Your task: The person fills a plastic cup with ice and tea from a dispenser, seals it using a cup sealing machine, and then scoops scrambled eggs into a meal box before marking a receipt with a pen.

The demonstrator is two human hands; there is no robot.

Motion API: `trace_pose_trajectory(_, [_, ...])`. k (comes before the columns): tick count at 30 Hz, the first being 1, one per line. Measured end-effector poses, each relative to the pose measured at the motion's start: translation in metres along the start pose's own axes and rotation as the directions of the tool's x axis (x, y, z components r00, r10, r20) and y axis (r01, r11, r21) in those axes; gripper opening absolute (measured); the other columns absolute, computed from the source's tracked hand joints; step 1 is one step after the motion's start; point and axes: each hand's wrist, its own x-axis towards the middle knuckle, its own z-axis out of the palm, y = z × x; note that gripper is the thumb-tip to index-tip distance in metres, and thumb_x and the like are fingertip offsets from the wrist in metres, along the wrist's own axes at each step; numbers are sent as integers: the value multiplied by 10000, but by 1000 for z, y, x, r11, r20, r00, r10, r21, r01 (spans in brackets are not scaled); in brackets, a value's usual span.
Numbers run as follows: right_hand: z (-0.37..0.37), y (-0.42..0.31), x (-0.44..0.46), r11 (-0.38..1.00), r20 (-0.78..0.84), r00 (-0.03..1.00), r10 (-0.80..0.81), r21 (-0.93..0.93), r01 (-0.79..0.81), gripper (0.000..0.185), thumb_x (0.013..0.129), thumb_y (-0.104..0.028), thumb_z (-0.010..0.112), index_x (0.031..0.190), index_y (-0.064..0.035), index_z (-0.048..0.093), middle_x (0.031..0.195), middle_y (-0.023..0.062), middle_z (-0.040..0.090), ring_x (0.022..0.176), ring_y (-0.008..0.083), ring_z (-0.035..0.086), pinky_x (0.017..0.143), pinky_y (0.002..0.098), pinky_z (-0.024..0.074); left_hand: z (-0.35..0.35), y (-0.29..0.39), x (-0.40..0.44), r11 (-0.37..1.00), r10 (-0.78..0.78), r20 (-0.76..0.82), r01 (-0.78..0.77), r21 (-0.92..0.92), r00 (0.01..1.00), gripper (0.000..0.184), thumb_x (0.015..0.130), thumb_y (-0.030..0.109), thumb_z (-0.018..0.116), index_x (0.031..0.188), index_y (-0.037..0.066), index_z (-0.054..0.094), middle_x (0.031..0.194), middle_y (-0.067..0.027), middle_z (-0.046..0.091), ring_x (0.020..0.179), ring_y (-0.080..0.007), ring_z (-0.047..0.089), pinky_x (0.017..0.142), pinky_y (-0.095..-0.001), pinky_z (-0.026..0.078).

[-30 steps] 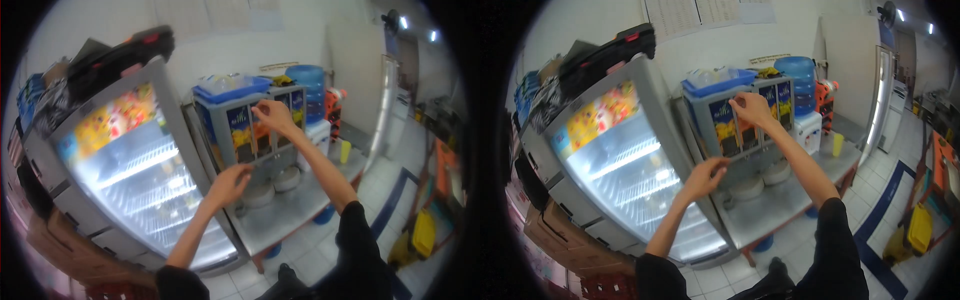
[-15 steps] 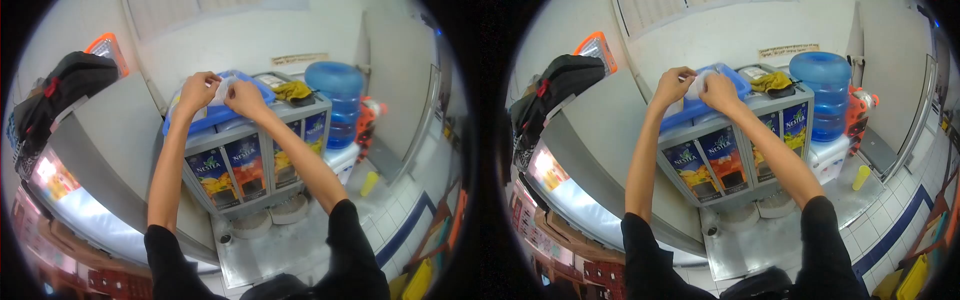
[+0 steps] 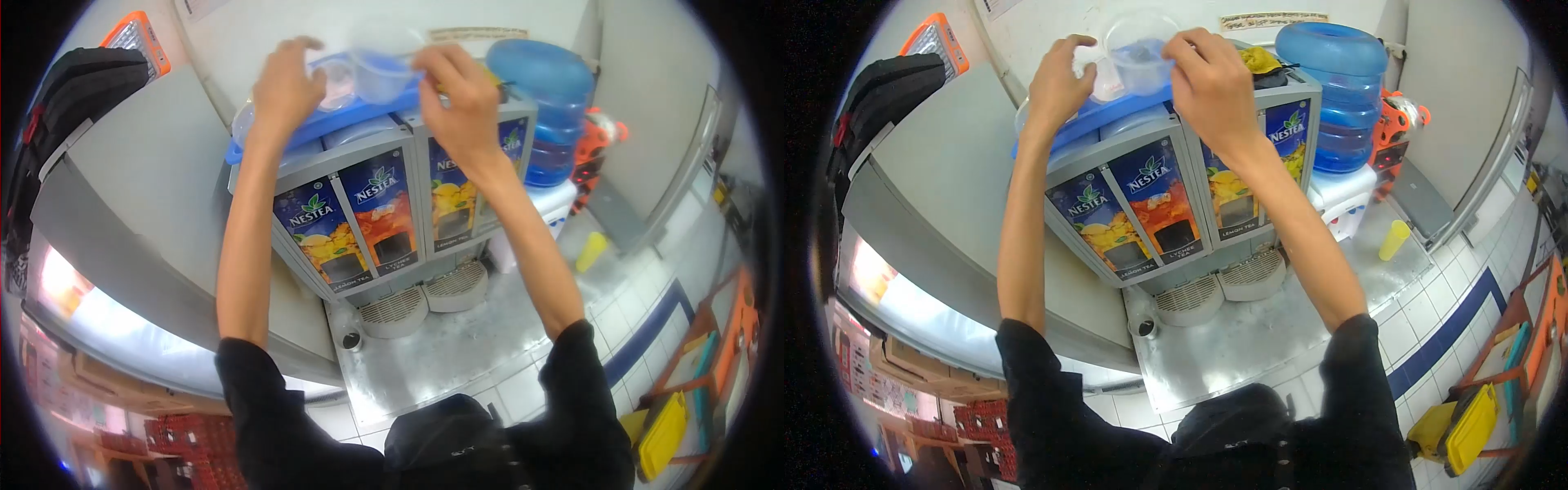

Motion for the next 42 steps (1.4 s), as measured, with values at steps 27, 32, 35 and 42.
trace_pose_trajectory(27, [-402,-212,-320,376,287,297,911,-280,-883,259,831,110,511,1032,7,640,958,141,668,841,233,650,794,323,503,51,313,-476,-121,-416,741,776,-619,527,1013,855,458,720,1541,157,39,1304,-197,547,1087,-326,608,919,-448,498])
trace_pose_trajectory(32, [-594,-255,-467,-94,28,-120,992,-451,-887,155,859,-44,590,1003,-9,640,870,103,654,788,167,633,718,308,502,77,354,-539,-655,-340,939,701,-282,60,869,918,671,506,1518,237,50,1336,-213,543,875,-327,678,733,-439,569])
trace_pose_trajectory(35, [-683,-252,-524,-183,-6,-213,977,-534,-825,143,869,-90,608,986,-12,636,855,93,653,751,142,629,659,305,503,99,337,-508,-526,-502,857,744,-412,119,847,920,655,525,1459,141,121,1284,-243,560,880,-323,668,730,-449,571])
trace_pose_trajectory(42, [-673,-135,-565,-195,-1,-210,978,-379,-905,157,909,-82,574,1051,-52,633,878,85,667,702,156,623,636,292,506,250,296,-403,562,-568,283,615,-553,773,729,800,365,799,1219,21,311,1078,-188,557,939,-352,608,807,-451,483])
